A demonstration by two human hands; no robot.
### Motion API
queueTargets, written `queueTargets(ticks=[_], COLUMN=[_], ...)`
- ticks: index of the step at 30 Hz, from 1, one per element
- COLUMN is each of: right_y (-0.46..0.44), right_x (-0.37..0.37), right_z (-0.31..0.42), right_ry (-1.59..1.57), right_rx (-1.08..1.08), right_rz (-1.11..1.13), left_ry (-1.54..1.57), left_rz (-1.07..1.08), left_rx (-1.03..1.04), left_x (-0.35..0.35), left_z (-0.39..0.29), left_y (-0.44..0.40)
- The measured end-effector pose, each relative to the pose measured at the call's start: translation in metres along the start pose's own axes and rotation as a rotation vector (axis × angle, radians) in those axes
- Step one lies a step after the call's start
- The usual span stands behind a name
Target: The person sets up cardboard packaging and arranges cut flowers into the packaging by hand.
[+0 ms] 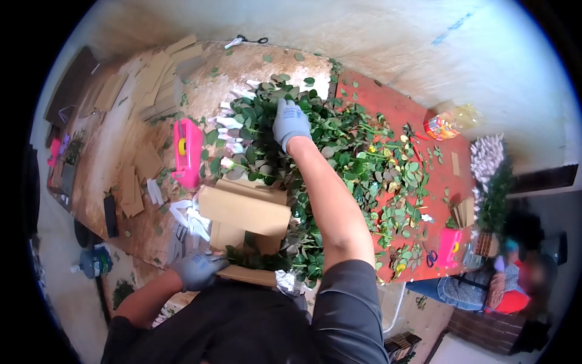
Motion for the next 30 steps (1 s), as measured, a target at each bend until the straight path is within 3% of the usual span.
queueTargets(ticks=[4,5,7,10,16,20,22,24,25,30], right_y=[0.004,0.008,0.013,0.012,0.059,0.158,0.208,0.25,0.268,0.324], right_x=[0.029,0.031,0.027,-0.008,-0.141,-0.181,-0.181,-0.167,-0.156,-0.081], right_z=[-0.03,-0.031,-0.025,-0.012,0.028,0.063,0.066,0.064,0.061,0.008], right_ry=[0.24,0.352,0.534,0.706,0.651,0.424,0.31,0.249,0.283,0.367], right_rx=[0.021,0.032,0.02,-0.115,-0.283,-0.251,-0.29,-0.298,-0.279,-0.082], right_rz=[0.098,0.222,0.357,0.181,-0.287,-0.047,0.211,0.341,0.386,0.614], left_ry=[0.031,0.033,0.017,0.002,-0.028,0.007,-0.055,-0.077,0.079,0.033], left_rz=[0.001,-0.004,-0.149,-0.016,-0.014,0.008,0.007,-0.005,0.049,0.072], left_rx=[-0.01,-0.013,0.031,-0.02,-0.03,-0.046,-0.044,-0.045,-0.046,-0.062], left_x=[-0.007,-0.006,-0.002,0.004,0.022,0.026,0.023,0.013,0.019,0.009], left_z=[-0.004,-0.003,-0.003,-0.001,0.005,0.005,0.003,-0.001,0.003,-0.001], left_y=[0.002,0.001,0.004,0.0,-0.002,-0.003,-0.004,0.0,-0.002,-0.002])
Point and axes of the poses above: each hand's wrist, its own y-axis away from the middle knuckle, its own x-axis out of the palm, z = x × y, the point moved 1 cm from there along -y, towards the middle knuckle, and after that the axes turned 6 degrees about -y, right-handed, at the moved point
